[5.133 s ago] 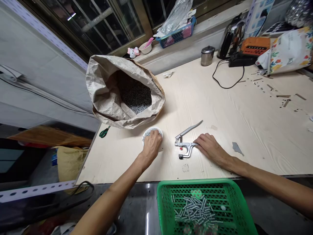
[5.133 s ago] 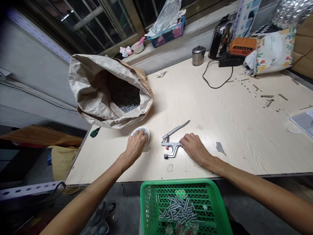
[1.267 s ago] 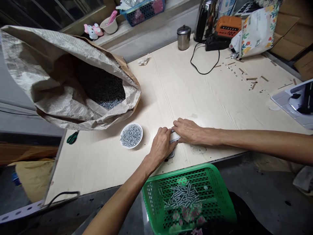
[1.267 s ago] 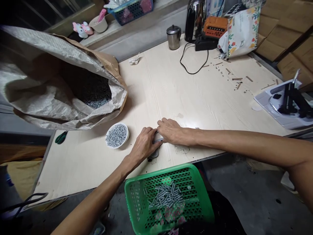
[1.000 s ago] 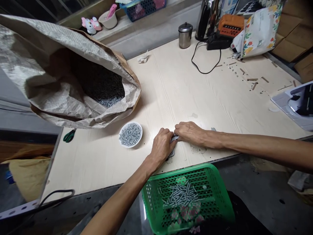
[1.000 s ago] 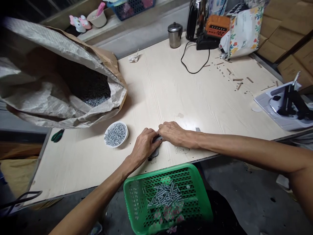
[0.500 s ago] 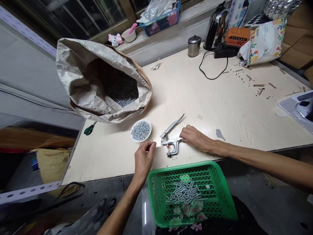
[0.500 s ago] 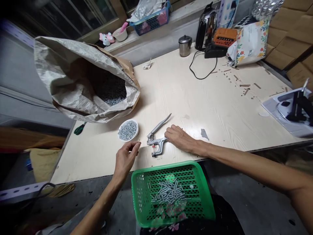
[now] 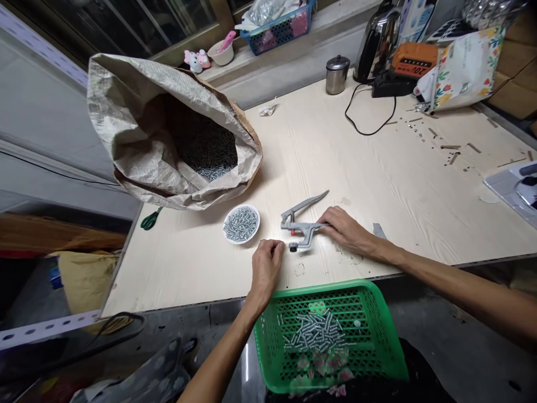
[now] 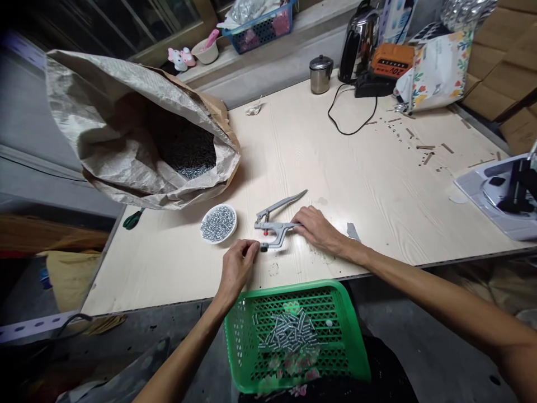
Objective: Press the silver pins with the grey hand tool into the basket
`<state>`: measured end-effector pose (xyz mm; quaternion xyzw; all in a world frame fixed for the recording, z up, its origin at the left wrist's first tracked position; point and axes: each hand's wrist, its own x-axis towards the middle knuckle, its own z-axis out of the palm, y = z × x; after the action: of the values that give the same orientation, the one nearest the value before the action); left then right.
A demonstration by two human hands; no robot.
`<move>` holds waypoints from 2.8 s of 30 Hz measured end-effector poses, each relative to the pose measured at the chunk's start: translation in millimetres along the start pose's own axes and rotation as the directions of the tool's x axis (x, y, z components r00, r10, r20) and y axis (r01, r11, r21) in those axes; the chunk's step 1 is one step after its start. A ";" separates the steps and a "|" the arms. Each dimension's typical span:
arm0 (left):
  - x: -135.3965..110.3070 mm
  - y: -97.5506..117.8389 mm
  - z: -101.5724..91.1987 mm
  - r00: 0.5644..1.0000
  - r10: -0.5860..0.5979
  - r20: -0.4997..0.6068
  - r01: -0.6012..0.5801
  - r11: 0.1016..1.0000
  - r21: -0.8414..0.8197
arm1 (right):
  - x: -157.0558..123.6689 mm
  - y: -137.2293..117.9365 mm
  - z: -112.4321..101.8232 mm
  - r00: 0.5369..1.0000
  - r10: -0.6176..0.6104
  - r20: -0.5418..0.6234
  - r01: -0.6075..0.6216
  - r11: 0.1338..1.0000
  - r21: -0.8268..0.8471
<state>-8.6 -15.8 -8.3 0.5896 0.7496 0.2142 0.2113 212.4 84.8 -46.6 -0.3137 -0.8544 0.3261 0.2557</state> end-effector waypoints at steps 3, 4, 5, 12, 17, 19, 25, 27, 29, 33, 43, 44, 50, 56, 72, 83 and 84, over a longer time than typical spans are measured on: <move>4.0 2.2 11.7 0.971 0.234 0.045 -0.238 0.964 0.117 | 2.1 7.6 -10.2 0.976 0.119 -0.183 -0.106 0.991 0.079; 6.8 4.0 15.8 0.945 0.316 0.089 -0.327 0.928 0.180 | 2.9 9.9 -12.5 0.961 0.154 -0.230 -0.137 0.987 0.087; 10.5 6.0 19.7 0.912 0.386 0.142 -0.410 0.879 0.244 | 3.6 11.9 -13.8 0.947 0.177 -0.267 -0.159 0.983 0.088; 14.5 17.5 18.5 0.761 0.553 0.339 -0.647 0.680 0.345 | 0.9 14.9 -6.6 0.959 0.134 -0.250 -0.126 0.991 0.048; -57.1 22.9 -15.3 0.684 0.623 0.380 -0.727 0.628 0.278 | -2.2 10.6 0.0 0.982 0.048 -0.184 -0.045 0.999 0.018; -78.1 19.9 -27.9 0.690 0.615 0.381 -0.719 0.641 0.268 | -2.4 10.1 3.8 0.989 0.029 -0.144 -0.025 0.999 0.030; -23.0 -24.0 -67.6 0.898 0.426 -0.112 -0.315 0.799 0.513 | -1.6 12.8 12.9 0.996 0.034 -0.086 -0.032 0.999 0.028; 16.2 -39.9 -79.1 0.939 0.277 -0.206 -0.128 0.833 0.538 | -1.5 13.8 13.6 0.995 0.044 -0.095 -0.042 0.999 0.030; 48.3 -50.5 -85.9 0.962 0.170 -0.213 -0.014 0.811 0.585 | -1.5 14.7 14.1 0.994 0.038 -0.104 -0.036 0.999 0.022; 77.1 -55.8 -85.2 0.989 0.067 -0.135 0.040 0.747 0.663 | -1.8 16.8 15.9 0.995 0.013 -0.102 -0.013 1.000 0.007; 83.5 -48.5 -81.9 0.996 0.082 0.040 -0.083 0.626 0.775 | -1.6 14.5 17.4 0.997 -0.004 -0.076 0.000 0.999 -0.051; 85.0 -47.9 -81.9 0.996 0.077 0.054 -0.090 0.609 0.788 | -1.5 13.9 17.2 0.997 -0.008 -0.076 0.003 0.998 -0.057; 84.2 -41.3 -90.4 0.987 0.134 -0.086 -0.051 0.776 0.628 | -0.8 12.7 16.3 0.996 -0.029 -0.079 0.022 0.995 -0.093; 45.2 -13.1 -73.2 0.977 -0.212 0.016 0.204 0.918 -0.340 | -1.6 8.4 15.9 0.990 -0.102 -0.093 0.082 0.976 -0.203; 5.9 0.8 0.8 0.856 -0.368 0.363 0.517 0.598 -0.613 | -6.3 8.5 26.6 0.939 -0.336 -0.074 0.251 0.817 -0.520; 11.6 10.9 -3.7 0.759 -0.453 0.468 0.650 0.552 -0.522 | -4.0 1.5 23.6 0.952 -0.300 -0.052 0.227 0.813 -0.537; 12.0 11.8 -4.9 0.750 -0.453 0.481 0.660 0.551 -0.510 | -3.6 0.9 23.5 0.956 -0.291 -0.044 0.223 0.813 -0.538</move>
<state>-4.5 -1.9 1.6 0.2296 0.7338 0.2921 0.5688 200.1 73.4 -63.5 -0.2730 -0.9276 0.0214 0.2542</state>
